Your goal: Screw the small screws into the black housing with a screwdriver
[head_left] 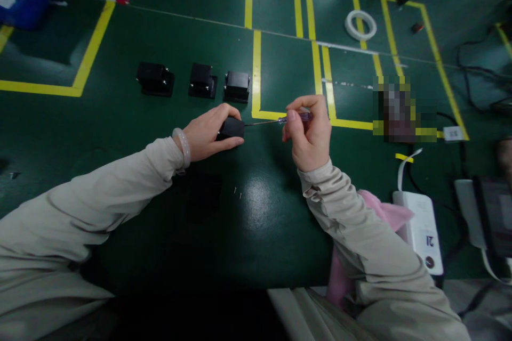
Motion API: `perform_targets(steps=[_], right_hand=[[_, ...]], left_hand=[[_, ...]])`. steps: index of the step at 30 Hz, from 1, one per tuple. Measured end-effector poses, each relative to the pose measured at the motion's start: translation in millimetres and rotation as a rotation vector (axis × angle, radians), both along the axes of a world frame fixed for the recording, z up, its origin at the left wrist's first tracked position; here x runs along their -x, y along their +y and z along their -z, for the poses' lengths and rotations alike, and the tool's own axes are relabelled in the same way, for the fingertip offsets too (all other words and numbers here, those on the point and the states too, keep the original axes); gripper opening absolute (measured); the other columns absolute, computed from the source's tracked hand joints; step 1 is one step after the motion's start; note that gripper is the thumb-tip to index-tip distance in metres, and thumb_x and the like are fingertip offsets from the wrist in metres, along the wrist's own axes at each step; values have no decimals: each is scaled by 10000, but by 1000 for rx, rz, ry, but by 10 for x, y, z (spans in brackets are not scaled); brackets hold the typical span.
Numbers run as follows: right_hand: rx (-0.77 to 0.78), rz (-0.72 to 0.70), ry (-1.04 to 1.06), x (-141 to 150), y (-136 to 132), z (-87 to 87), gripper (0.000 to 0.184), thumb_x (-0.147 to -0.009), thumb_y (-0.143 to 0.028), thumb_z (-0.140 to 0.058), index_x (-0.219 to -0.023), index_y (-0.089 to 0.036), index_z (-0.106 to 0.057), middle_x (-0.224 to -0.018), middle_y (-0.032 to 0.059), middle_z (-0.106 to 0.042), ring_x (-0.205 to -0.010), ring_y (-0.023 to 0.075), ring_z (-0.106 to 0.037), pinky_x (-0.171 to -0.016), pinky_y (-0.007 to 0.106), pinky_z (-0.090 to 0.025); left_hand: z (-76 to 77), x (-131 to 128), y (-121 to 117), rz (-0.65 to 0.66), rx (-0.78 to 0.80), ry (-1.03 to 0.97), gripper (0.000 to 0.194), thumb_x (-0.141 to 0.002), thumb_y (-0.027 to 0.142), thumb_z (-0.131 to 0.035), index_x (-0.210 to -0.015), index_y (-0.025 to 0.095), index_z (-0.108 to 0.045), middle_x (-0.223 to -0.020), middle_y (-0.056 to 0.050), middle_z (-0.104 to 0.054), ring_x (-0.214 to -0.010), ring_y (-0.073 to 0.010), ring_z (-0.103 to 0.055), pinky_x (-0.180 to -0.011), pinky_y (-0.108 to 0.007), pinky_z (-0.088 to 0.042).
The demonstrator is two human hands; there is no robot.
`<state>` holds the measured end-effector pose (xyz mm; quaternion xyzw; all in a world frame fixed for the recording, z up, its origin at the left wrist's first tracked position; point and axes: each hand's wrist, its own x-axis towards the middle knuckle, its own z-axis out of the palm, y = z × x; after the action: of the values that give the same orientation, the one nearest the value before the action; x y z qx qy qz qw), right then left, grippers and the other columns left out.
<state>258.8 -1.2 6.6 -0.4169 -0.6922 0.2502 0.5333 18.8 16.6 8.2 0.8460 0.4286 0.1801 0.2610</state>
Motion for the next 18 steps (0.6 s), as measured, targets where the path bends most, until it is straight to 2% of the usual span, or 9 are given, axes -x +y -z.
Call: perform_targets(steps=[3, 8, 13, 18], right_hand=[[11, -10, -3, -5, 5, 2, 262, -1025, -486, -485, -959, -233, -498, -768, -52, -526, -500, 33, -480, -443, 231, -375], [33, 21, -23, -4, -1, 3, 269, -1016, -496, -499, -921, -244, -493, -647, -78, -451, -447, 42, -442, -440, 239, -360], [44, 36, -19, -1, 2, 5, 332, -996, -581, -484, -1002, -249, -494, -753, -54, -540, -492, 51, -473, -463, 253, -412], [74, 19, -39, -16, 3, -7, 342, -989, -575, -504, -913, -242, -510, -685, -54, -506, -496, 59, -467, -466, 251, -399]], left_hand=[[4, 1, 1, 1, -2, -1, 386, -881, 455, -601, -1144, 187, -510, -1129, -87, -617, -1006, -234, -613, -892, -386, -499], [4, 0, 0, 7, -4, -16, 383, -882, 452, -597, -1143, 186, -511, -1131, -90, -617, -1005, -233, -612, -895, -385, -496], [-7, -3, -3, -7, 12, 1, 387, -876, 454, -608, -1147, 194, -513, -1132, -84, -618, -1003, -236, -612, -883, -383, -495], [-3, -1, -1, 2, 6, -9, 406, -881, 467, -598, -1156, 181, -513, -1142, -95, -617, -1030, -248, -616, -912, -397, -498]])
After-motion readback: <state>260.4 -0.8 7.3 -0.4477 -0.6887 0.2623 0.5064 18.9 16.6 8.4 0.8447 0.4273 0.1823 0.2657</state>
